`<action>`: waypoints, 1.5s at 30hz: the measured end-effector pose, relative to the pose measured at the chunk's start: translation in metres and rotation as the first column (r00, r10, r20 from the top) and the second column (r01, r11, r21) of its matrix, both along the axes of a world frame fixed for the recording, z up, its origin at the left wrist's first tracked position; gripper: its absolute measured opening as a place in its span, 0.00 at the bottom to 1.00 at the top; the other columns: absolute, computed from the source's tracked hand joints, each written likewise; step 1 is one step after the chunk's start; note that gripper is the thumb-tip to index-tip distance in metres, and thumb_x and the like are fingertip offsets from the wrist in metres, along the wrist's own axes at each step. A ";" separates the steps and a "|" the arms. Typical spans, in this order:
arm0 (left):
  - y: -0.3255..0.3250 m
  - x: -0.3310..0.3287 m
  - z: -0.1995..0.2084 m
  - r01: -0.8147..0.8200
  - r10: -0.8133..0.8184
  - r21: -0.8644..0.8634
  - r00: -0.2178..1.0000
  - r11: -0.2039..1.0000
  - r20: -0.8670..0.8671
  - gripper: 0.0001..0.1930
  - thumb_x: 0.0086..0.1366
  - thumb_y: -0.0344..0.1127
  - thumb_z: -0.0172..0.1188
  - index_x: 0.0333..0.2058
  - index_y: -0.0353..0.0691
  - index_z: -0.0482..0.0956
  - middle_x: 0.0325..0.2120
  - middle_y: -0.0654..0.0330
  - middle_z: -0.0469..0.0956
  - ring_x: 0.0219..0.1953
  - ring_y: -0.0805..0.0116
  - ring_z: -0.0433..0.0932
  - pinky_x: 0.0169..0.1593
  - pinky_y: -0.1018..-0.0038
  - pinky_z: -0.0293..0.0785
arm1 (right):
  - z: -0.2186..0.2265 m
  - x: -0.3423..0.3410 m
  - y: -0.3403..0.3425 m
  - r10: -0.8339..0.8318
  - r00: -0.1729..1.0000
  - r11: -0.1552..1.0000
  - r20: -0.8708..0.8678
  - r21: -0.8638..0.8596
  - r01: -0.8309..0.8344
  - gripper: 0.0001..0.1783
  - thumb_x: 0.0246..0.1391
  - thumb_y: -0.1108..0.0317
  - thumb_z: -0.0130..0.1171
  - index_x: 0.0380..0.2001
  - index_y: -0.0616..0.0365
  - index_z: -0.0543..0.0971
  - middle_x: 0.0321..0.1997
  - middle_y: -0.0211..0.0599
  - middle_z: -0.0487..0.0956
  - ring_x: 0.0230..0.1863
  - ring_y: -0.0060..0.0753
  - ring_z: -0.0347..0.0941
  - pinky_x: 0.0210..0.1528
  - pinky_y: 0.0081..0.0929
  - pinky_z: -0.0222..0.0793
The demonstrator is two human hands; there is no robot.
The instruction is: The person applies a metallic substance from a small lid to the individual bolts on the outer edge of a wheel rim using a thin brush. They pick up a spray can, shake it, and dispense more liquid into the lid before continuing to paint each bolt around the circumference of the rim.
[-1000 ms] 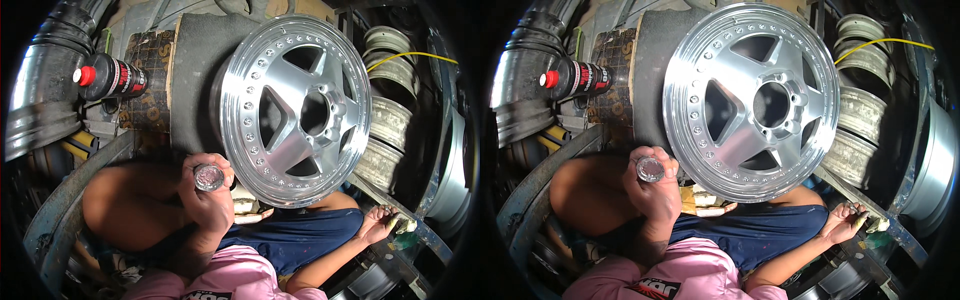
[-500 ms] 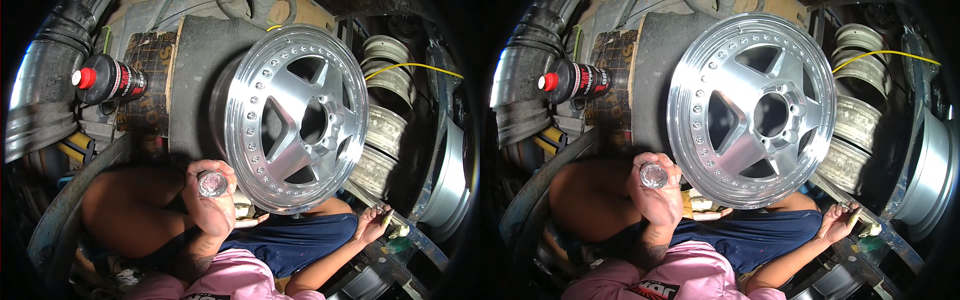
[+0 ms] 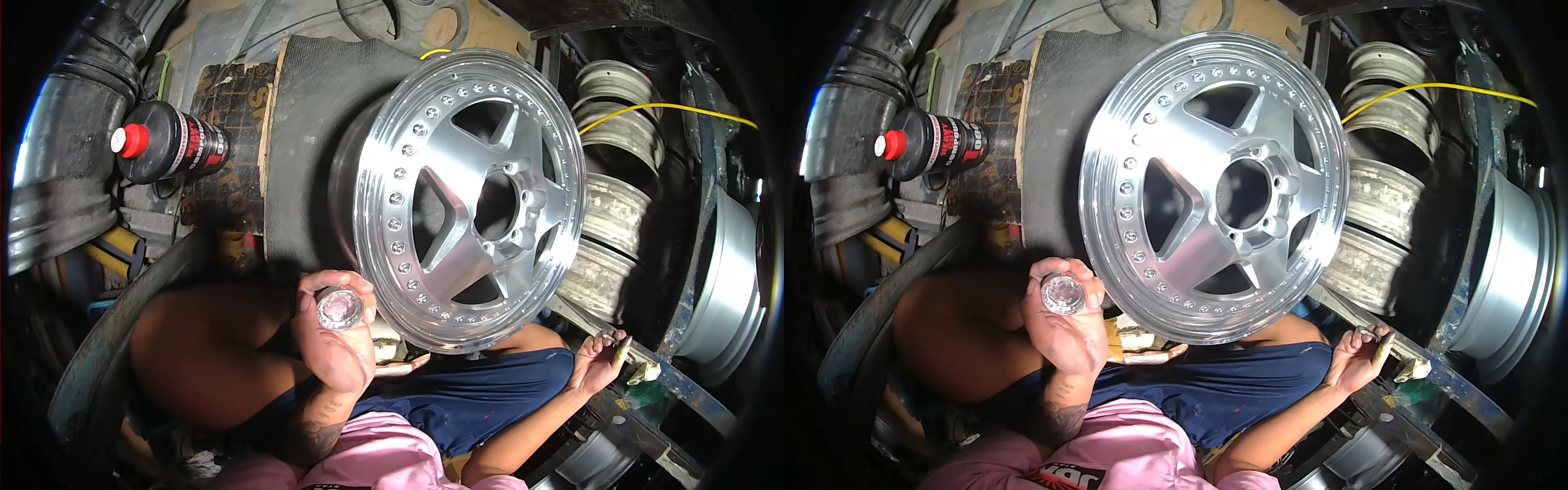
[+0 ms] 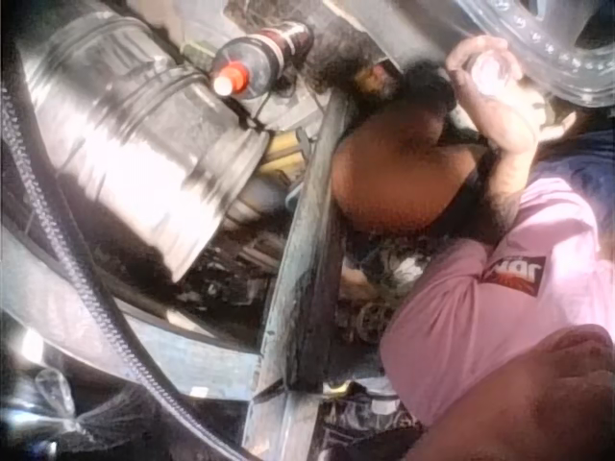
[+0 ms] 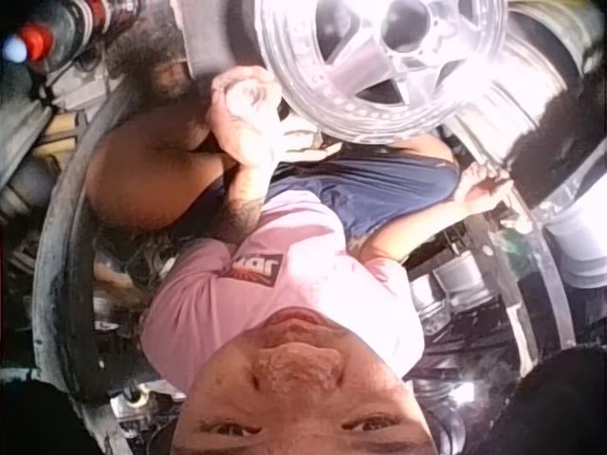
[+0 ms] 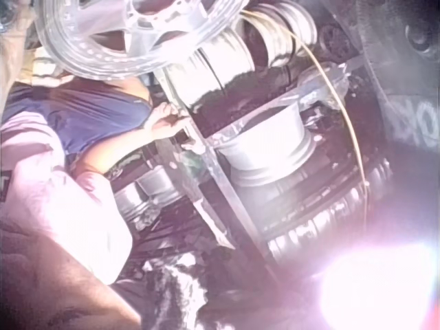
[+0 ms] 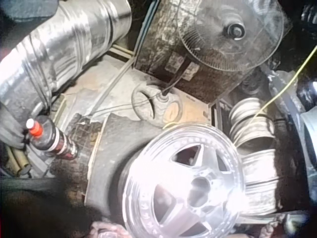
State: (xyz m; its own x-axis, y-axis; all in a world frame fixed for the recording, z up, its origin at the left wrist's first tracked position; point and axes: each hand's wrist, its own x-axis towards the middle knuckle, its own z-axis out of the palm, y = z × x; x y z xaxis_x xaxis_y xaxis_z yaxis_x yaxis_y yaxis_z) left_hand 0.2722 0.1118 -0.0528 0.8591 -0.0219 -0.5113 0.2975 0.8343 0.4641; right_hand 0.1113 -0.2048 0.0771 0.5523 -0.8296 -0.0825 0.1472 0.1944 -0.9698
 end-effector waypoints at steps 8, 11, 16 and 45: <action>-0.001 -0.001 0.001 -0.004 0.004 -0.028 1.000 1.000 -0.022 0.19 0.71 0.46 0.35 0.40 0.37 0.69 0.31 0.51 0.73 0.25 0.68 0.68 0.34 0.72 0.63 | -0.001 -0.001 0.000 -0.012 1.000 1.000 -0.014 -0.018 0.011 0.14 0.66 0.57 0.48 0.34 0.57 0.71 0.27 0.30 0.68 0.21 0.20 0.58 0.23 0.18 0.55; 0.000 -0.001 0.001 0.004 -0.004 -0.021 1.000 1.000 -0.016 0.19 0.71 0.47 0.35 0.41 0.37 0.69 0.30 0.52 0.73 0.25 0.68 0.67 0.35 0.72 0.63 | -0.001 0.001 0.001 -0.008 1.000 1.000 -0.023 -0.023 0.007 0.14 0.66 0.57 0.49 0.34 0.57 0.71 0.27 0.31 0.69 0.21 0.20 0.59 0.23 0.18 0.55; 0.000 -0.001 0.000 0.008 -0.008 -0.028 1.000 1.000 -0.004 0.19 0.71 0.47 0.36 0.41 0.38 0.69 0.31 0.53 0.74 0.25 0.69 0.67 0.35 0.72 0.63 | 0.000 -0.002 0.001 -0.001 1.000 1.000 -0.020 -0.014 0.001 0.13 0.65 0.57 0.49 0.35 0.57 0.72 0.29 0.30 0.71 0.23 0.19 0.61 0.23 0.18 0.56; -0.012 0.034 0.021 -0.076 0.077 -0.035 0.997 0.997 0.025 0.20 0.67 0.52 0.38 0.37 0.40 0.68 0.24 0.55 0.70 0.25 0.68 0.69 0.28 0.72 0.63 | -0.092 0.306 0.039 0.642 0.704 0.684 -0.304 -0.188 -0.705 0.13 0.60 0.62 0.54 0.31 0.63 0.74 0.28 0.38 0.77 0.24 0.26 0.74 0.28 0.25 0.72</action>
